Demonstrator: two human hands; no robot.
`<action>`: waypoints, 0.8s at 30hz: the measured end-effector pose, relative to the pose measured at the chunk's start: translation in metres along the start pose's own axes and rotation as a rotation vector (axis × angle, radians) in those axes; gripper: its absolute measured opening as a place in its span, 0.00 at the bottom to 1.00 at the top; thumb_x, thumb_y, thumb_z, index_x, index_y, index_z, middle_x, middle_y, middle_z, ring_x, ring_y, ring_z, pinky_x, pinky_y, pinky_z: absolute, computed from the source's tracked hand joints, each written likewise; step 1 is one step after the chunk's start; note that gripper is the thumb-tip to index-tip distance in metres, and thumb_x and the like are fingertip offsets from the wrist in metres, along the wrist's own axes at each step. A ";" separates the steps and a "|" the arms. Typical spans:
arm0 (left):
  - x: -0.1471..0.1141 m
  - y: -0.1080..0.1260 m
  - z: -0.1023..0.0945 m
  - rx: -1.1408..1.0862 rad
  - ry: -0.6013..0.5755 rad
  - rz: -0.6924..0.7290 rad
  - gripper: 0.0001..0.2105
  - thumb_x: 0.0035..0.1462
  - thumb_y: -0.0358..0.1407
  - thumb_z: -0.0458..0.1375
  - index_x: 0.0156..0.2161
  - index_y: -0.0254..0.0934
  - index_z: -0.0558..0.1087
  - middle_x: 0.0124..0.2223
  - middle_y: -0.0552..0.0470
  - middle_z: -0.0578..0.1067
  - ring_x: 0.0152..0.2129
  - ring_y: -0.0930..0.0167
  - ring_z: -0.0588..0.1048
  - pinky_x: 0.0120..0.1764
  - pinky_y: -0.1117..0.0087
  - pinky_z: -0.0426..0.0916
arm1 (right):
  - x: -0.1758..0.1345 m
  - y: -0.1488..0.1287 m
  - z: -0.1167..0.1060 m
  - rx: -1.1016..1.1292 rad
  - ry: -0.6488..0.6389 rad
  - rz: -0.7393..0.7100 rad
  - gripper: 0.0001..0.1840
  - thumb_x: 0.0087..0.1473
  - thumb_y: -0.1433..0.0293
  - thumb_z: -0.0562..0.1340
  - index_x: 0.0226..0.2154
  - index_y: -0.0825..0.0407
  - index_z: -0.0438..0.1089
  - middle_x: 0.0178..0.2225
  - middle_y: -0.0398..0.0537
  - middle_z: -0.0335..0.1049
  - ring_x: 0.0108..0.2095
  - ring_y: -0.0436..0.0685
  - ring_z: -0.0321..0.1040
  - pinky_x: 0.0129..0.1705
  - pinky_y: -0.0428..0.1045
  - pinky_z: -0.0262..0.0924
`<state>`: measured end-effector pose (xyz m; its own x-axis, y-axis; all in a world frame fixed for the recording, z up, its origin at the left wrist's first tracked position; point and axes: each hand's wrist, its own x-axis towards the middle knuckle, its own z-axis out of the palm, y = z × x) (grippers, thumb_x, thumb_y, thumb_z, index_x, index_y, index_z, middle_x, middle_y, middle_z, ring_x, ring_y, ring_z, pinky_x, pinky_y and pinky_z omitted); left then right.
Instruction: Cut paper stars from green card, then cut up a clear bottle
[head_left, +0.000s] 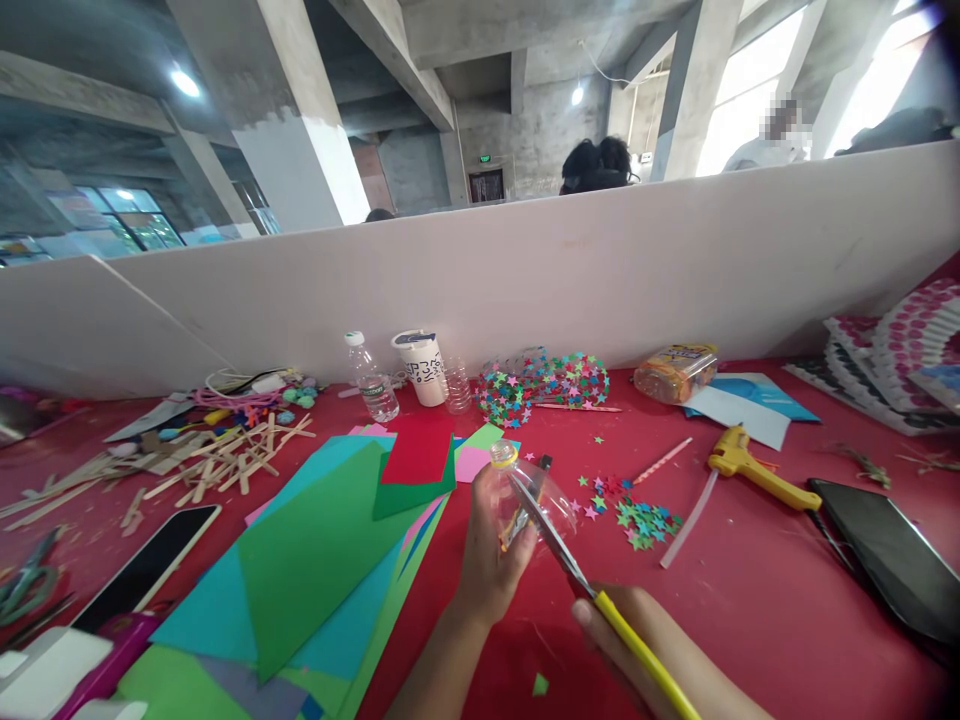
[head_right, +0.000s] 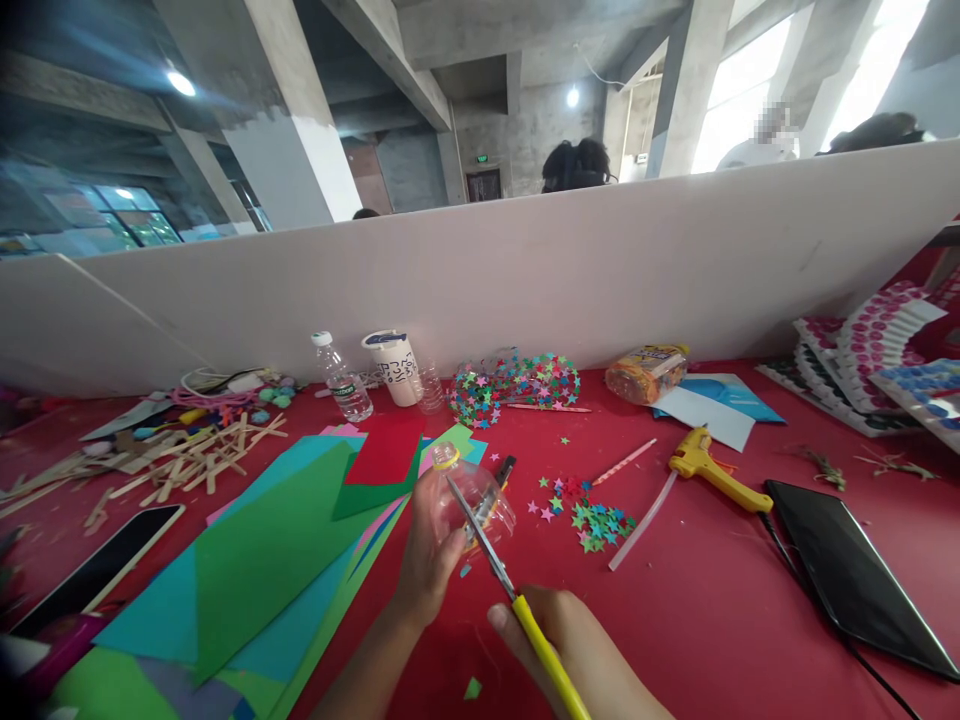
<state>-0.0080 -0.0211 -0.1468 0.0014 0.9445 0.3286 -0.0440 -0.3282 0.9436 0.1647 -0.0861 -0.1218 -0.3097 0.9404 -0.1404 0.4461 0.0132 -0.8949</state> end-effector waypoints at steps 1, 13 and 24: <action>0.000 -0.001 0.000 -0.007 0.012 -0.002 0.29 0.53 0.40 0.60 0.59 0.46 0.58 0.59 0.44 0.63 0.55 0.56 0.64 0.54 0.55 0.62 | 0.000 0.001 0.001 -0.001 0.014 -0.006 0.30 0.55 0.41 0.45 0.21 0.49 0.53 0.22 0.40 0.55 0.22 0.49 0.51 0.23 0.45 0.51; 0.000 -0.005 -0.002 0.039 -0.031 0.062 0.28 0.57 0.41 0.56 0.61 0.45 0.53 0.61 0.43 0.58 0.58 0.56 0.59 0.56 0.54 0.59 | 0.012 0.019 0.005 -0.020 -0.109 0.050 0.28 0.56 0.44 0.48 0.21 0.49 0.49 0.21 0.37 0.44 0.24 0.49 0.40 0.23 0.46 0.41; 0.003 -0.011 -0.013 0.182 -0.024 0.145 0.31 0.55 0.38 0.57 0.62 0.43 0.53 0.64 0.42 0.56 0.62 0.55 0.53 0.61 0.51 0.47 | 0.011 0.013 0.002 0.046 -0.116 0.047 0.28 0.56 0.45 0.50 0.20 0.50 0.48 0.22 0.37 0.42 0.24 0.49 0.40 0.24 0.46 0.39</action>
<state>-0.0200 -0.0144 -0.1566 0.0316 0.8873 0.4602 0.1357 -0.4599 0.8775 0.1656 -0.0763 -0.1356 -0.3857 0.8939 -0.2286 0.4241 -0.0483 -0.9043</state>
